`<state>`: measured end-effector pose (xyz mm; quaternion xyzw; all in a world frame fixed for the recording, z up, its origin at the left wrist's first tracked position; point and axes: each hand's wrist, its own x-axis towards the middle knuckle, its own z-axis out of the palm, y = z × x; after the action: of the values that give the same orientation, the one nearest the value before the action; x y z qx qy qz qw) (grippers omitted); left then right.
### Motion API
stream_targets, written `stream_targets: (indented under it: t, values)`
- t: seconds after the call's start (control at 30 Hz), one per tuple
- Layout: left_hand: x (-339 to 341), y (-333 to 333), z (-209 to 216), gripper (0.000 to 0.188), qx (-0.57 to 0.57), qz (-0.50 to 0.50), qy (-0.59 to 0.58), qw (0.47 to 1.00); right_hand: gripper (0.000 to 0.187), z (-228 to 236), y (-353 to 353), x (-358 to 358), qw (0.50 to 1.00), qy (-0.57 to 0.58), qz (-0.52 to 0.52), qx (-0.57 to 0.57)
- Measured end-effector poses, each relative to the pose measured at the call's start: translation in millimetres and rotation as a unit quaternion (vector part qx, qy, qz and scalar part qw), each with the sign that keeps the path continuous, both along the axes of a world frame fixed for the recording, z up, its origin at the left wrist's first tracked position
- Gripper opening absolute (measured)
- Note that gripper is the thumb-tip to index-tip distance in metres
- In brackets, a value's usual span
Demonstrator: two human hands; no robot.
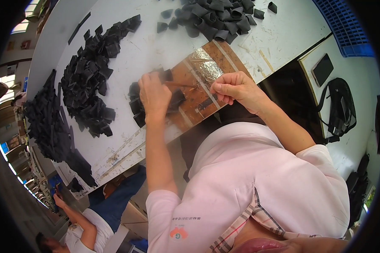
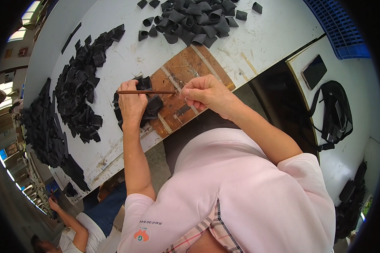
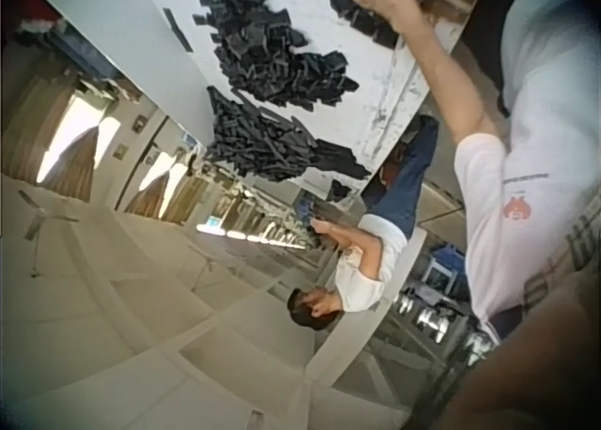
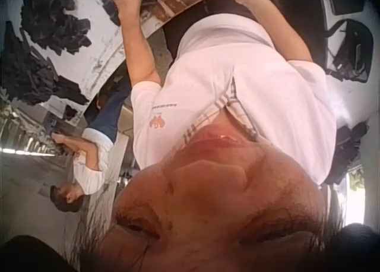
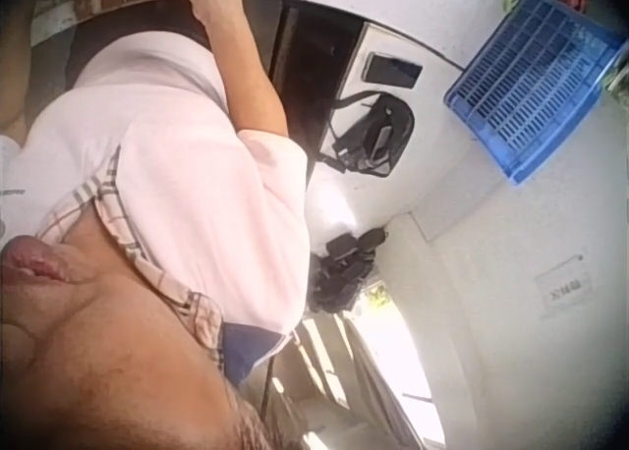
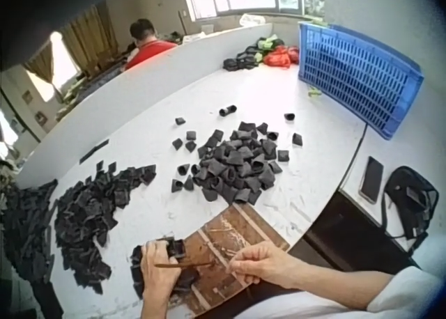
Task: The recorder is assembling small black foam padding components by folding and adhering them to a base strip on a manufacturing table.
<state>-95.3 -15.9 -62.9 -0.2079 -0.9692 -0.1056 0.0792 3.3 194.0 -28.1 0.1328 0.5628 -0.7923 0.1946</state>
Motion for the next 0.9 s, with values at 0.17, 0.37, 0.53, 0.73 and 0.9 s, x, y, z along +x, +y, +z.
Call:
stream_targets:
  t: [0.17,0.37,0.53,0.73,0.9]
  values:
    - [0,-4,-5,0.010,-0.027,-0.028,-0.016,0.999,0.016,-4,3,-2,1.000,-0.016,-0.017,0.008]
    - [-8,-7,-12,0.005,-0.065,-0.038,0.003,0.997,0.016,-3,0,-2,1.000,-0.020,-0.023,0.005]
    - [-5,-14,-2,0.005,0.067,-0.009,0.105,0.992,0.015,-1,-7,0,1.000,-0.001,0.009,0.014]
    - [46,-1,43,0.007,0.554,0.094,-0.118,0.819,0.027,5,-31,12,0.992,0.112,-0.005,0.052]
    - [81,4,45,0.014,0.784,0.022,-0.404,0.470,0.038,1,-64,12,0.978,0.187,-0.041,-0.082]
